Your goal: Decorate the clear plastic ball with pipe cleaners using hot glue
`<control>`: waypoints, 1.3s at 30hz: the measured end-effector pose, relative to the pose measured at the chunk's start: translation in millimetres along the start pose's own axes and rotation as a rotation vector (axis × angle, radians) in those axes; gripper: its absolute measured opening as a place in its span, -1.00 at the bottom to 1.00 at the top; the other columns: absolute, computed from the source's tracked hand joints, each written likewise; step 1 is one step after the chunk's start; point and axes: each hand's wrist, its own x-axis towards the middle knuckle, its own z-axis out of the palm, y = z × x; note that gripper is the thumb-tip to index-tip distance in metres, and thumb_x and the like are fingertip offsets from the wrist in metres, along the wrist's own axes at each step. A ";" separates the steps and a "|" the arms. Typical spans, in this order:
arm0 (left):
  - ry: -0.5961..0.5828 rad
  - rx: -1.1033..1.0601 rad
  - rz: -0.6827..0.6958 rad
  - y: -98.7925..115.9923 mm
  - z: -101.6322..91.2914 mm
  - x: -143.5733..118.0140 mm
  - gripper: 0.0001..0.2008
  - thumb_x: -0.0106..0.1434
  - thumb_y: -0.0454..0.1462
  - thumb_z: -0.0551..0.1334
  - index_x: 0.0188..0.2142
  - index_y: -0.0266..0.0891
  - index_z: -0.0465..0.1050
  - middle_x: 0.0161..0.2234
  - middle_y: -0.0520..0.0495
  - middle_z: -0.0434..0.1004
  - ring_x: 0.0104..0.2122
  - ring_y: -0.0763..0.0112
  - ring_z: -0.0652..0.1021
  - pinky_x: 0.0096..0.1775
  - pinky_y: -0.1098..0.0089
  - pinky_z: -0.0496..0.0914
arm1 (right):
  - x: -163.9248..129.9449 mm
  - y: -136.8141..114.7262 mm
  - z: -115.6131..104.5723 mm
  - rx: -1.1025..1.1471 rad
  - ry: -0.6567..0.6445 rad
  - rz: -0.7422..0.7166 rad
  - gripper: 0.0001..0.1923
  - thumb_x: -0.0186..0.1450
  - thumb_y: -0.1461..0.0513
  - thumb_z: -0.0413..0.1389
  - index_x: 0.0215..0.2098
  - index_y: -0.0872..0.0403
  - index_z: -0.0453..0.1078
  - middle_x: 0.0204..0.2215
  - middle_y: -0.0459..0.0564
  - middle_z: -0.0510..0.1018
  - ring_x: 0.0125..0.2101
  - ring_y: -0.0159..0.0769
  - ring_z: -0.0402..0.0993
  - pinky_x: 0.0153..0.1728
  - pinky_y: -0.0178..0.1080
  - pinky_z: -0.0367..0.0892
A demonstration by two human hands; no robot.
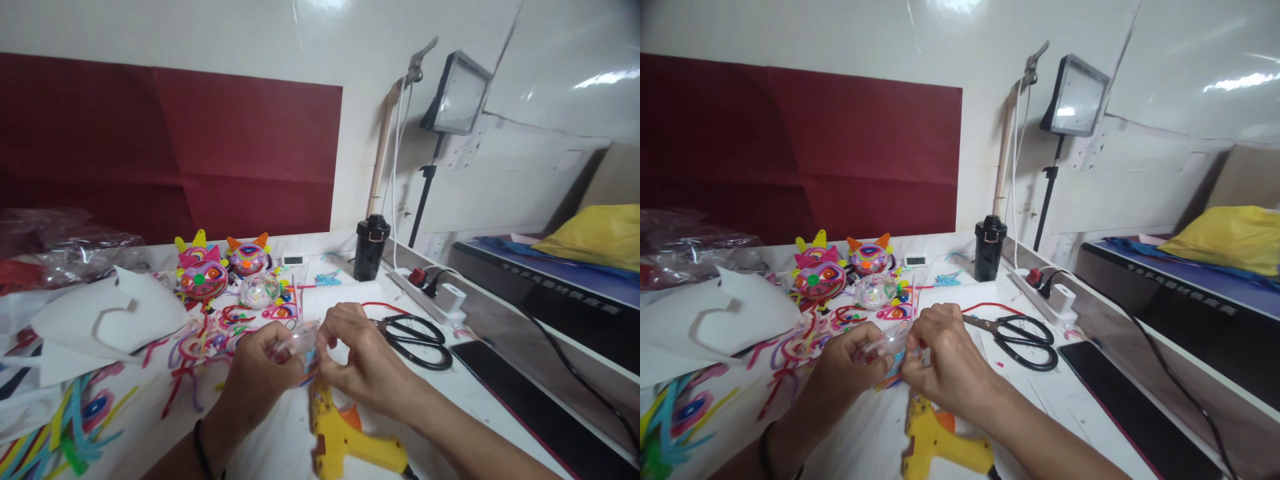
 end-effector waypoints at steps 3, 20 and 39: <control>0.021 -0.009 -0.020 2.0 -0.5 0.4 -0.93 -0.16 -0.32 0.16 -0.66 -0.18 0.24 -0.70 0.15 0.18 -0.63 0.51 0.21 -0.58 0.48 0.13 | -1.0 -2.1 0.0 -0.086 -0.001 -0.081 -0.86 0.10 0.44 0.03 -0.45 0.10 0.30 -0.51 -0.07 0.38 -0.40 -0.25 0.29 -0.24 -0.13 0.14; -0.014 -0.212 -0.106 -4.4 -0.2 1.0 -0.84 -0.15 -0.30 0.28 -0.63 -0.21 0.27 -0.72 0.18 0.19 -0.65 0.56 0.18 -0.59 0.51 0.09 | 3.7 2.0 4.1 0.347 -0.011 0.489 -0.90 -0.03 0.37 0.11 -0.61 0.06 0.31 -0.61 -0.16 0.40 -0.53 -0.34 0.33 -0.44 -0.28 0.22; -0.107 -0.308 -0.088 2.0 8.3 -15.1 -0.85 -0.17 -0.38 0.21 -0.59 -0.19 0.23 -0.66 0.16 0.19 -0.62 0.55 0.19 -0.58 0.49 0.08 | -5.2 20.7 8.0 0.944 -0.135 0.293 -0.48 -0.05 0.47 0.08 -0.15 -0.03 0.18 -0.40 -0.18 0.25 -0.41 -0.36 0.17 -0.46 -0.35 0.16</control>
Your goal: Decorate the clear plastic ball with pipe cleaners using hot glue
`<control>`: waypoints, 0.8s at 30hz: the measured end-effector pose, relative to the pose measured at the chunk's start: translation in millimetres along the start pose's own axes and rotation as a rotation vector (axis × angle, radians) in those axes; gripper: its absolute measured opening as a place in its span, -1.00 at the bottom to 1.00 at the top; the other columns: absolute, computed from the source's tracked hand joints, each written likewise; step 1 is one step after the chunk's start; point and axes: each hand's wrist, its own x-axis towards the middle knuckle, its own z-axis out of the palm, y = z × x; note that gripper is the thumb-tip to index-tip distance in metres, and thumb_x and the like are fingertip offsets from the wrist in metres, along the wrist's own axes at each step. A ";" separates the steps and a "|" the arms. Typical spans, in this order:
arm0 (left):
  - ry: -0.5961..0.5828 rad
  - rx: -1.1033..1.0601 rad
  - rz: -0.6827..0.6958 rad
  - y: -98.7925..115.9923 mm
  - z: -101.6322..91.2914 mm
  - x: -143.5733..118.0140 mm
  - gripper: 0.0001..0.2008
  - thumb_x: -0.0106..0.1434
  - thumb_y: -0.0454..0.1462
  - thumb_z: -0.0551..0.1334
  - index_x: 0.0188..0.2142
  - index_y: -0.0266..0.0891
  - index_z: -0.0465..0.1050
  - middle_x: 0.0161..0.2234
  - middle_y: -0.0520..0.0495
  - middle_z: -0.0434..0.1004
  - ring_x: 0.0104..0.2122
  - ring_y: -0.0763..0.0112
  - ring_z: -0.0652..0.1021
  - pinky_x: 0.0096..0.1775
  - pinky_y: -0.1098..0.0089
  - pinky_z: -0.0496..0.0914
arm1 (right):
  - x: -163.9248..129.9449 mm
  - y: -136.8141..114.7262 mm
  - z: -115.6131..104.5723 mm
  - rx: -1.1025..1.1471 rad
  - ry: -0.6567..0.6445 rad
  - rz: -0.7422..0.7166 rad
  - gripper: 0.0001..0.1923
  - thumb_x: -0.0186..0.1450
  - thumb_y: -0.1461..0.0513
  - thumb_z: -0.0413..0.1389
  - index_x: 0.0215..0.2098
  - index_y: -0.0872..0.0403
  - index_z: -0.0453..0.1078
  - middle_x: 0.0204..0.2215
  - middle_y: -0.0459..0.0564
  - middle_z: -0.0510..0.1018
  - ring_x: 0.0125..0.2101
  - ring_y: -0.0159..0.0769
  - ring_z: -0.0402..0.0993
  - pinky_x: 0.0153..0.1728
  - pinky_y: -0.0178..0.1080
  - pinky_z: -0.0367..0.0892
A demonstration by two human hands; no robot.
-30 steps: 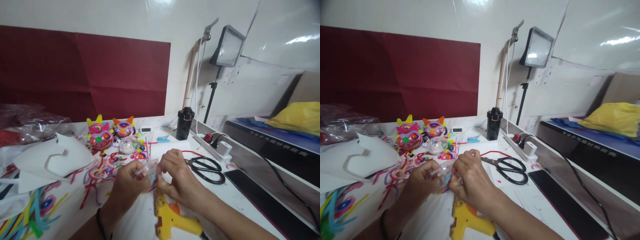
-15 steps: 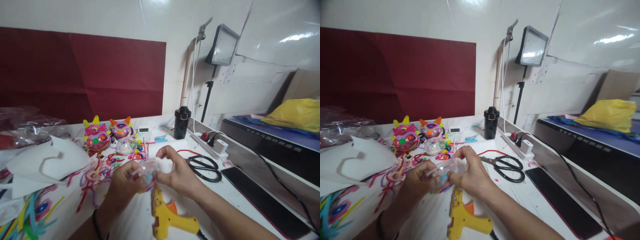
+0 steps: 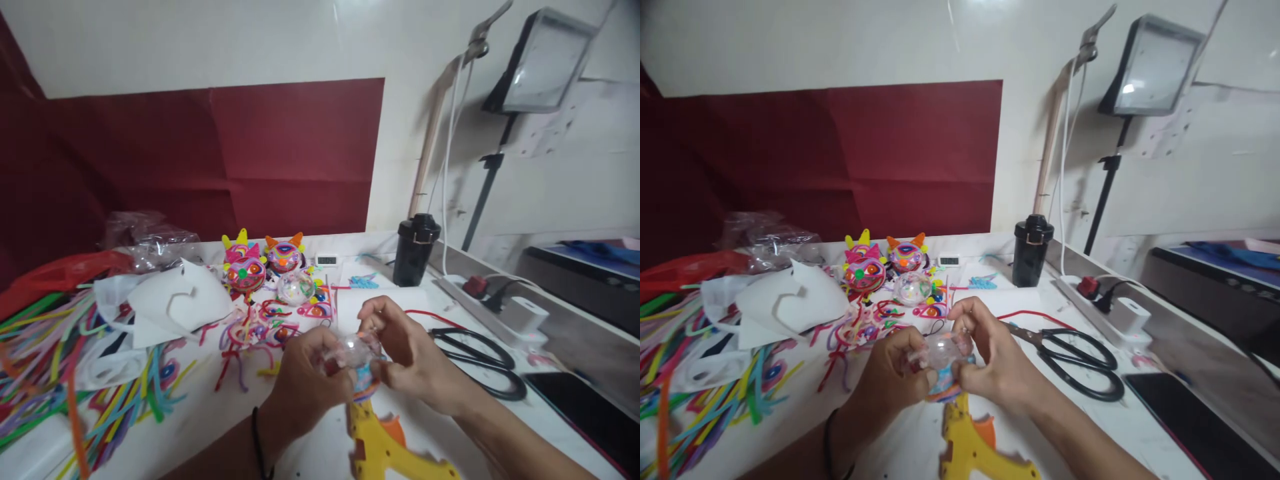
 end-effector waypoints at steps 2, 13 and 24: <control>-0.004 -0.006 0.000 -1.1 0.4 -0.8 -0.85 -0.18 -0.38 0.21 -0.59 -0.19 0.23 -0.67 0.16 0.19 -0.63 0.55 0.19 -0.58 0.49 0.08 | -1.5 1.7 1.6 0.037 0.001 -0.004 -0.51 -0.04 0.47 0.09 -0.19 -0.03 0.17 -0.41 -0.18 0.25 -0.42 -0.37 0.16 -0.47 -0.34 0.15; -0.171 -0.044 -0.002 -2.8 -2.9 3.6 -0.82 -0.13 -0.40 0.23 -0.51 -0.20 0.24 -0.60 0.17 0.22 -0.57 0.54 0.21 -0.53 0.48 0.09 | -4.3 -3.0 -6.7 -0.042 -0.022 0.016 -0.53 -0.02 0.48 0.09 -0.21 -0.05 0.15 -0.39 -0.18 0.20 -0.42 -0.39 0.14 -0.48 -0.35 0.16; -0.269 0.135 0.025 14.8 0.6 -6.6 -0.93 0.04 -0.29 0.29 -0.45 -0.25 0.43 -0.52 0.08 0.34 -0.47 0.45 0.32 -0.40 0.44 0.20 | -13.5 -18.6 -10.4 -0.161 -0.164 0.084 -0.52 0.04 0.48 0.07 -0.16 -0.08 0.14 -0.38 -0.19 0.19 -0.41 -0.39 0.15 -0.50 -0.38 0.16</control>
